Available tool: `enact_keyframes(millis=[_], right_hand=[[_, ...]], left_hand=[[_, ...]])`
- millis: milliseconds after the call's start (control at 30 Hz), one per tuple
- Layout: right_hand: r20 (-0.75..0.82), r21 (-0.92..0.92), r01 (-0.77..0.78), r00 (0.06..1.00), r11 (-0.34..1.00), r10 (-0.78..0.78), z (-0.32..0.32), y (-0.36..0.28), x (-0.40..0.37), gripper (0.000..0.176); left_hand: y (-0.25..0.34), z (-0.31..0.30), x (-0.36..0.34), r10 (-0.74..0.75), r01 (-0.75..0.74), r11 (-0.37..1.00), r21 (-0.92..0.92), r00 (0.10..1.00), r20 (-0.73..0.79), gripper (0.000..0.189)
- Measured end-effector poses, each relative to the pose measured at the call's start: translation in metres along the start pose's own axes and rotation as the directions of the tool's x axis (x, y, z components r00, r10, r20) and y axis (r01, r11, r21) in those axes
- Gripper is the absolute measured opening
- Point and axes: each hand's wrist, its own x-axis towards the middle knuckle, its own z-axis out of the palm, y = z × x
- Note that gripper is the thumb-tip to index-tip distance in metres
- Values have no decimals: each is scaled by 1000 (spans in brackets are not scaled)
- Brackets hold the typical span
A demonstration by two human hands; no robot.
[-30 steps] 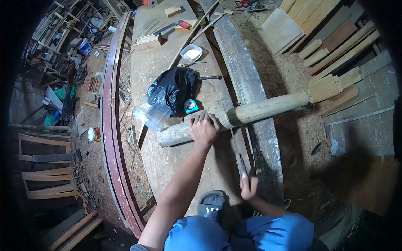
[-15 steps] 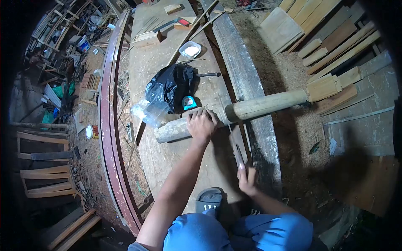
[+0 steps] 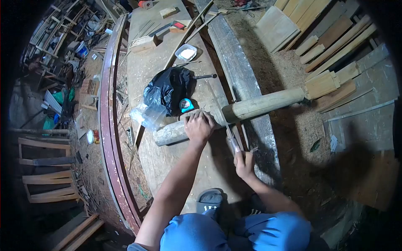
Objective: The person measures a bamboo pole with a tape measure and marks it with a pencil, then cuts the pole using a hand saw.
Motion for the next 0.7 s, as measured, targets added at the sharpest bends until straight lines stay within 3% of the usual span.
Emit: enact_keyframes(millis=[33, 67, 100, 167, 200, 233, 300, 333, 367, 433, 500, 567, 633, 700], right_hand=[[9, -5, 8, 1000, 1000, -8, -3, 2, 0, 53], [-188, -154, 167, 963, 974, -195, 9, 50, -17, 54], [-51, -175, 99, 993, 980, -109, -6, 41, -38, 53], [-31, 175, 69, 997, 982, -65, -10, 50, -71, 53], [-86, 137, 32, 996, 990, -21, -7, 57, -73, 54], [-82, 130, 16, 997, 991, -5, -7, 64, -73, 54], [-69, -275, 134, 985, 952, -159, -3, 72, -40, 55], [-96, -116, 67, 992, 991, -78, 0, 2, -17, 59], [0, 88, -30, 1000, 996, 30, 0, 14, -3, 61], [115, -15, -100, 988, 995, 101, -10, -3, 2, 61], [144, -7, -142, 979, 990, 141, -10, 1, 1, 62], [170, -9, -180, 969, 984, 179, -17, 1, 0, 62], [290, 48, -241, 932, 969, 218, -22, -6, 4, 62], [361, 30, -221, 912, 975, 195, -30, -32, 10, 62]], left_hand=[[-2, -1, -2, -25, 25, 1000, 8, 999, 28, 35], [-4, -1, -4, -28, 28, 1000, 11, 999, 29, 35], [-4, 0, -6, -13, 13, 1000, 4, 1000, 2, 34], [-6, 6, -6, 15, -15, 1000, -12, 998, -55, 33], [-8, 11, -8, 38, -39, 999, -6, 991, -126, 33], [-3, -1, -1, -11, 11, 1000, -21, 1000, 5, 32], [0, -6, 6, -52, 53, 998, -18, 994, 92, 32], [-2, -3, 2, -2, 3, 1000, -7, 1000, 26, 33], [-6, 3, -3, 52, -51, 999, 11, 998, -44, 34], [-9, 0, 0, 71, -74, 997, -22, 993, -91, 35], [-4, -5, -4, 28, -28, 999, 21, 1000, 3, 34], [0, -7, -8, 27, -27, 1000, 7, 999, -26, 34], [0, -13, -7, 18, -18, 1000, -9, 999, 41, 34], [-2, -14, -8, 40, -40, 999, -31, 999, 9, 34]])
